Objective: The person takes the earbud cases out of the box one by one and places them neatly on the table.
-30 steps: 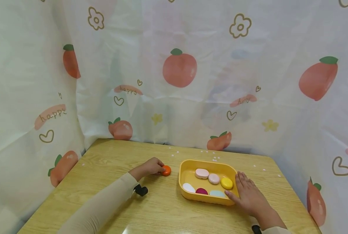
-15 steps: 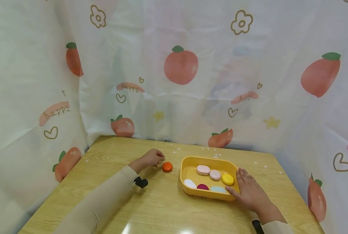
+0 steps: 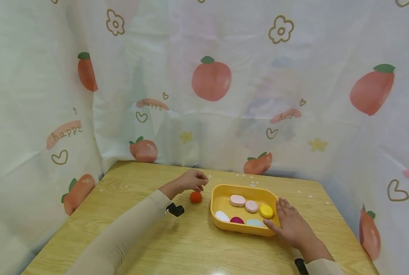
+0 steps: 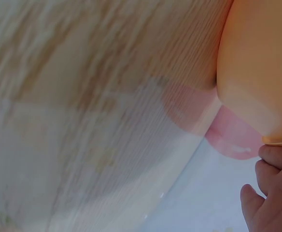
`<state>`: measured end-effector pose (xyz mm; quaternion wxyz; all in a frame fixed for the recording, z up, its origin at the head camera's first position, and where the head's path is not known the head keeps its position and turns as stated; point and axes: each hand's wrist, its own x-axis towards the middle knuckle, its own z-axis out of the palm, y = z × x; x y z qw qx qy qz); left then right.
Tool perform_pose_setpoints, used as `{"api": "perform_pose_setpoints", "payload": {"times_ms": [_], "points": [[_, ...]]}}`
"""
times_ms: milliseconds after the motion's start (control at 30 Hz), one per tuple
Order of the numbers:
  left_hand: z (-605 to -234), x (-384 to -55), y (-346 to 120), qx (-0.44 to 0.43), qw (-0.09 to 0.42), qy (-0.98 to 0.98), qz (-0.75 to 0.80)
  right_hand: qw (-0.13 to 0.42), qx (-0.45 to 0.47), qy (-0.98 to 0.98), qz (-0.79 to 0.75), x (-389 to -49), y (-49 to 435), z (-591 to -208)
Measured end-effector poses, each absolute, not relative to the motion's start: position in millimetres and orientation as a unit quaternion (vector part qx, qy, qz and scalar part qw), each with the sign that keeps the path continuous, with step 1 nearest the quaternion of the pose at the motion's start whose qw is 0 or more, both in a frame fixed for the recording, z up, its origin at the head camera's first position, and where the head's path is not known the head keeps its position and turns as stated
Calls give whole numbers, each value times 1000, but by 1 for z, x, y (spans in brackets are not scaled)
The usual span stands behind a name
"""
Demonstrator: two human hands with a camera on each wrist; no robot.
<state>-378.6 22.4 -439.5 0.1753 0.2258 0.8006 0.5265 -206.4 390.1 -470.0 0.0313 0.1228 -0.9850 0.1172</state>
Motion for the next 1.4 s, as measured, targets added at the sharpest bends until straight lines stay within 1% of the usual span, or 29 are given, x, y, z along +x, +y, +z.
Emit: {"api": "perform_pose_setpoints", "payload": {"times_ms": [367, 600, 867, 1000, 1233, 1400], "points": [[-432, -378, 58, 238, 194, 791, 529, 44, 123, -984, 117, -206, 390, -471], [-432, -374, 75, 229, 181, 805, 516, 47, 125, -984, 117, -204, 387, -469], [-433, -368, 96, 246, 194, 809, 497, 48, 126, -985, 110, -205, 389, -469], [-434, -367, 105, 256, 191, 814, 484, 50, 126, -985, 107, -205, 390, -469], [-436, -363, 117, 245, 185, 843, 441, 50, 125, -985, 106, -205, 390, -469], [-437, -360, 124, 231, 182, 849, 440, 51, 126, -984, 112, -204, 391, -470]]}}
